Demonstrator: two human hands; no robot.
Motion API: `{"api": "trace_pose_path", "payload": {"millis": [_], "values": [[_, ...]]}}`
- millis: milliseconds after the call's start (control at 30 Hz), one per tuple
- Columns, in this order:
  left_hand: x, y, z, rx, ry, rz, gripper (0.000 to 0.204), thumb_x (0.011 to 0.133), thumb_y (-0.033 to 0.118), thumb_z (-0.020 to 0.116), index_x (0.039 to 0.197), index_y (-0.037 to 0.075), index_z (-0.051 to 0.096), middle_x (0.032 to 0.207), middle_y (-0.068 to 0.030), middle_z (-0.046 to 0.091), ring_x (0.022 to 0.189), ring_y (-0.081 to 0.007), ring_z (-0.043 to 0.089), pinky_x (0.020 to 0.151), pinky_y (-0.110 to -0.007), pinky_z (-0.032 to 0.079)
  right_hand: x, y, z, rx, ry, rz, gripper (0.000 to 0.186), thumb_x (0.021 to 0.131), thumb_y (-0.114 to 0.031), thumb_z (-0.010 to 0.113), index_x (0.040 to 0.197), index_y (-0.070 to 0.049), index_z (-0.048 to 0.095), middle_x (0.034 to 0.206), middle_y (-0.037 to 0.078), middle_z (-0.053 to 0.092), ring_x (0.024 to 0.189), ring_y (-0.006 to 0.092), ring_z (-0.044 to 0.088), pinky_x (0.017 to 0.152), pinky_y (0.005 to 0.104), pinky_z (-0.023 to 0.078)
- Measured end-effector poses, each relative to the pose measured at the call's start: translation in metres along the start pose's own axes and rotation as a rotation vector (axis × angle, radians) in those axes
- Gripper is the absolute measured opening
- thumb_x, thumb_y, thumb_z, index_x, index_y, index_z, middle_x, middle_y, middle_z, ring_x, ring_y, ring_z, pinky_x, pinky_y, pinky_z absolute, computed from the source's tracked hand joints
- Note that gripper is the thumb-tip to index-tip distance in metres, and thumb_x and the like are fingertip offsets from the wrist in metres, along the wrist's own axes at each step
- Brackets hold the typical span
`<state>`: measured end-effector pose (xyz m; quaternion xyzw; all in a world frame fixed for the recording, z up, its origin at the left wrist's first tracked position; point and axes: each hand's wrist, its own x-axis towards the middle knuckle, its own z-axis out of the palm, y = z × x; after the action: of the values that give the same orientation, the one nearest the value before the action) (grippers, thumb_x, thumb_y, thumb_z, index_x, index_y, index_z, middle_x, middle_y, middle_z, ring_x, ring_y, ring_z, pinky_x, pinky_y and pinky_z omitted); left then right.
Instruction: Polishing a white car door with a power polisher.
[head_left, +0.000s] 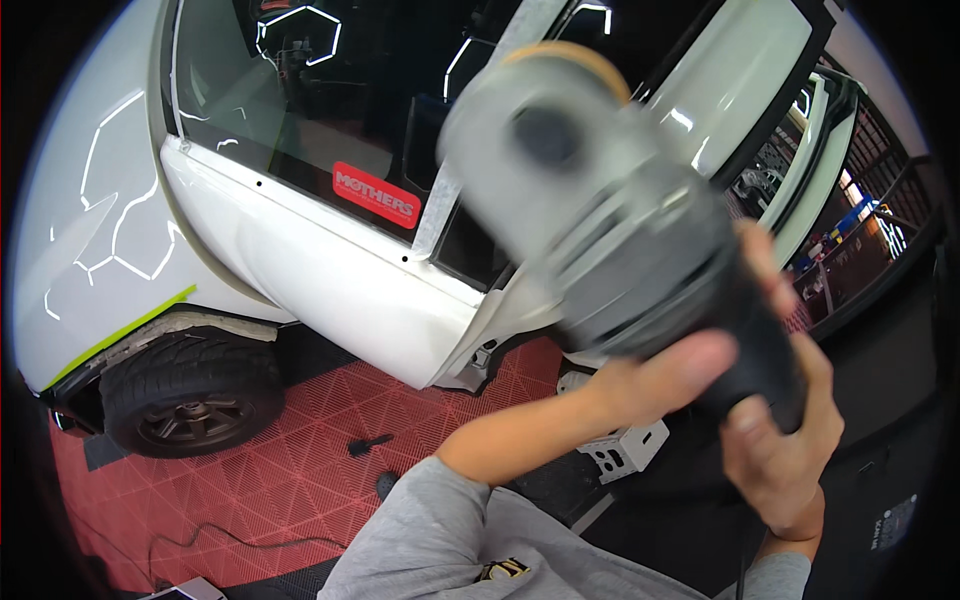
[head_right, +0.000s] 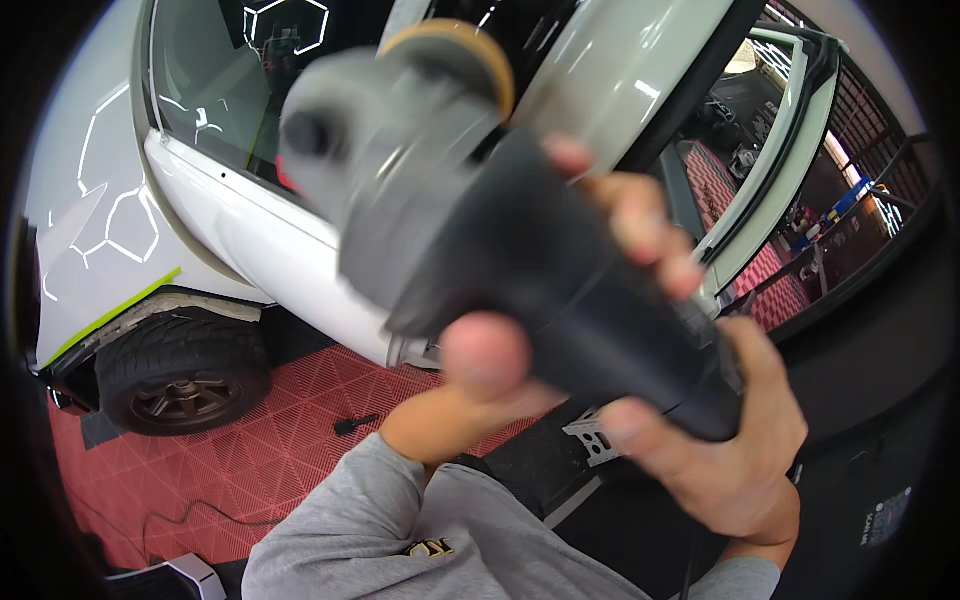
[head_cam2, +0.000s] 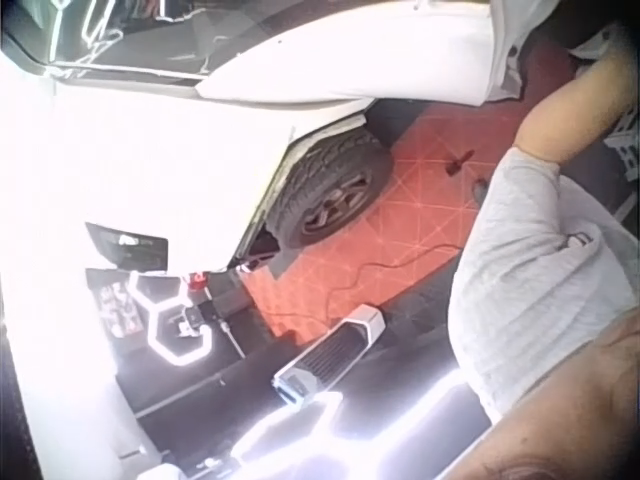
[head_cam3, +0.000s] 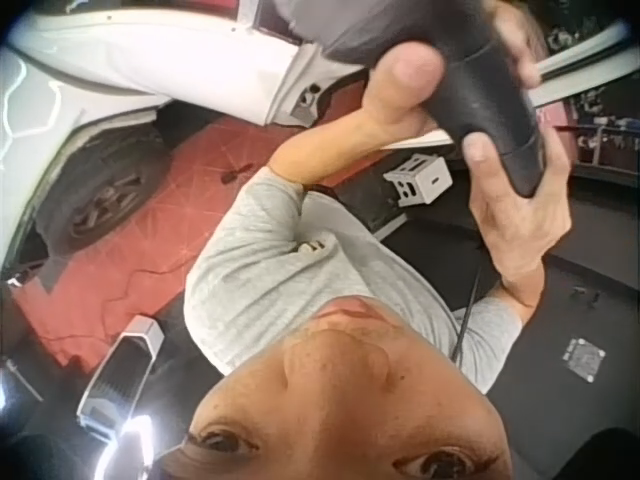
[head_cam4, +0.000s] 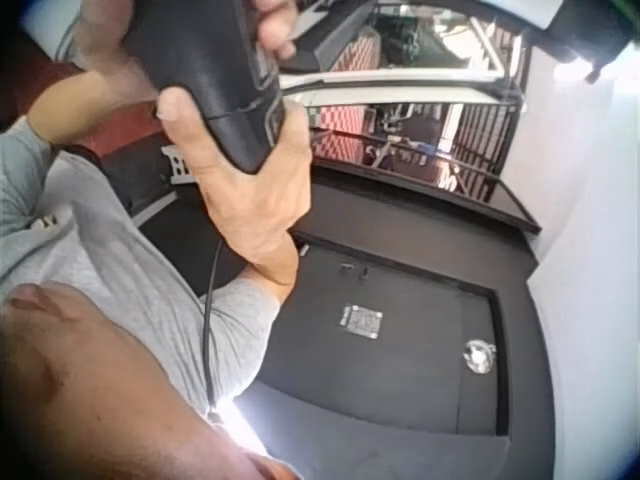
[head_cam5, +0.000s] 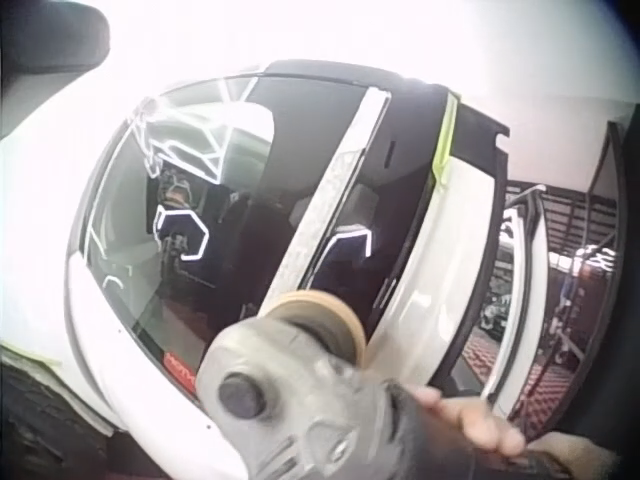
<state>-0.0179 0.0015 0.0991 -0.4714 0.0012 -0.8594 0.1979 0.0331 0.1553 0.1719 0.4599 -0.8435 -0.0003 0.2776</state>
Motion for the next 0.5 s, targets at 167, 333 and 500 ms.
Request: {"api": "trace_pose_path", "payload": {"millis": [167, 333, 500], "values": [[-0.048, 0.002, -0.009, -0.153, 0.161, 0.179, 0.088, 0.067, 0.039, 0.085, 0.132, 0.015, 0.031, 0.104, -0.0134, 0.049, 0.098, -0.0278, 0.056, 0.088, -0.041, 0.048, 0.005, -0.028, 0.006, -0.084, -0.142, -0.188, 0.053, 0.072, -0.036, 0.081, 0.117, -0.016, 0.061, 0.098, 0.018, 0.056, 0.075, 0.0337, 0.062, 0.067, 0.0352, 0.053], [-0.063, 0.004, -0.022, -0.090, 0.071, 0.079, 0.086, 0.067, 0.037, 0.084, 0.130, 0.013, 0.030, 0.102, -0.0135, 0.050, 0.098, -0.0268, 0.055, 0.088, -0.039, 0.046, 0.003, -0.008, 0.018, 0.294, -0.243, -0.194, 0.054, 0.067, -0.028, 0.082, 0.116, -0.028, 0.062, 0.098, 0.017, 0.054, 0.078, 0.0294, 0.062, 0.062, 0.0331, 0.054], [-0.066, 0.011, -0.028, 0.063, 0.086, 0.004, 0.100, 0.066, 0.054, 0.083, 0.132, 0.006, 0.026, 0.100, -0.0118, 0.053, 0.091, -0.0273, 0.061, 0.086, -0.042, 0.044, -0.039, 0.029, 0.066, 1.058, -0.261, 0.089, 0.107, 0.055, -0.016, 0.092, 0.143, -0.004, 0.031, 0.116, 0.021, 0.057, 0.101, 0.0288, 0.063, 0.089, 0.0354, 0.047]]}}
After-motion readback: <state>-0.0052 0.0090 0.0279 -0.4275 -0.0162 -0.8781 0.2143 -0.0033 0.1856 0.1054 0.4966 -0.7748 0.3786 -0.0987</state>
